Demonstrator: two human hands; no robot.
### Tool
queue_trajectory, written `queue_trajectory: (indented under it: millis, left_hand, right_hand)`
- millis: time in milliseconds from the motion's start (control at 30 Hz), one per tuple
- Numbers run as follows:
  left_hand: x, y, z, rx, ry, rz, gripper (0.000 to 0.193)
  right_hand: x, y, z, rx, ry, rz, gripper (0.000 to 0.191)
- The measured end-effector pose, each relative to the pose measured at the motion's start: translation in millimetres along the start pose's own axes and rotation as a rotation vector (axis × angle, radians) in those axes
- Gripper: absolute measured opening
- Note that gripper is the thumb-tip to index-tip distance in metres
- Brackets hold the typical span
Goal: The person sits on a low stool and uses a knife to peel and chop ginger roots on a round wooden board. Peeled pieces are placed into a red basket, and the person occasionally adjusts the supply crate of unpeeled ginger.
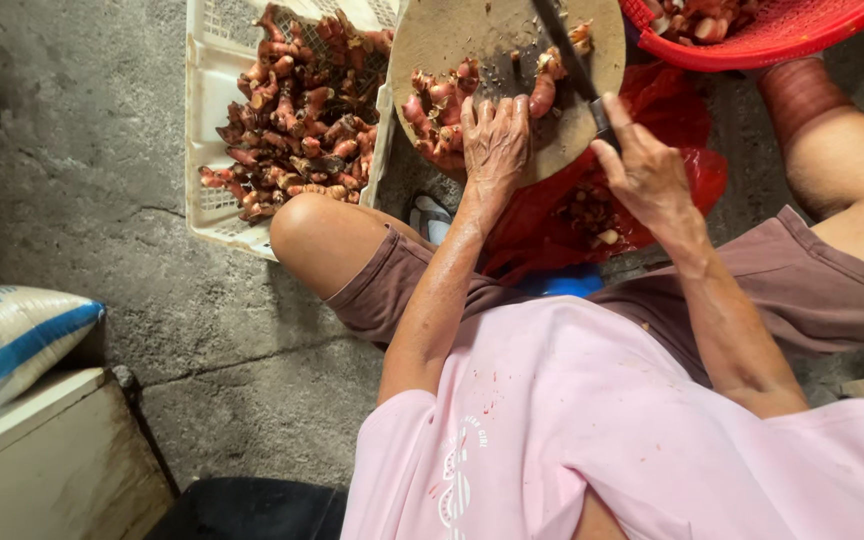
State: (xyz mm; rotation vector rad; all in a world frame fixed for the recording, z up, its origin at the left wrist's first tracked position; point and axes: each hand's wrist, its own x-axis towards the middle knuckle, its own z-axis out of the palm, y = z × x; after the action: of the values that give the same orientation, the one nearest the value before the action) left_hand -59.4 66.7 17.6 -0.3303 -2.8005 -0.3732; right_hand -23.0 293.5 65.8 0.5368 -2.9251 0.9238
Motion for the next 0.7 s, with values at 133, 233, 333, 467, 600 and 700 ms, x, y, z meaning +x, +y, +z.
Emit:
queue_trajectory:
  millis: [133,233,333,467,600,700]
  left_hand:
    - [1,3,-1,-0.007,-0.055,-0.029,0.011]
    - [2,3,0,0.012,-0.058,-0.021,0.008]
    - [3,1,1,0.013,-0.055,-0.010,0.006]
    - [2,0,4,0.013,-0.065,-0.028,0.008]
    - [0,0,9,0.005,-0.072,-0.047,0.008]
    - [-1,0,11,0.021,-0.074,-0.047,0.009]
  right_hand:
    - [-4,-4,-7,0.167,0.089,-0.032,0.055]
    - [4,-5,3,0.027,-0.110,0.061,0.058]
    - [13,0,8,-0.058,-0.232,0.118,0.060]
    - [11,6,-1,0.290,-0.273,0.335,0.059]
    - [2,4,-11,0.200,0.038,-0.021,0.056]
    - [0,-5,0,0.127,0.055,-0.001,0.055]
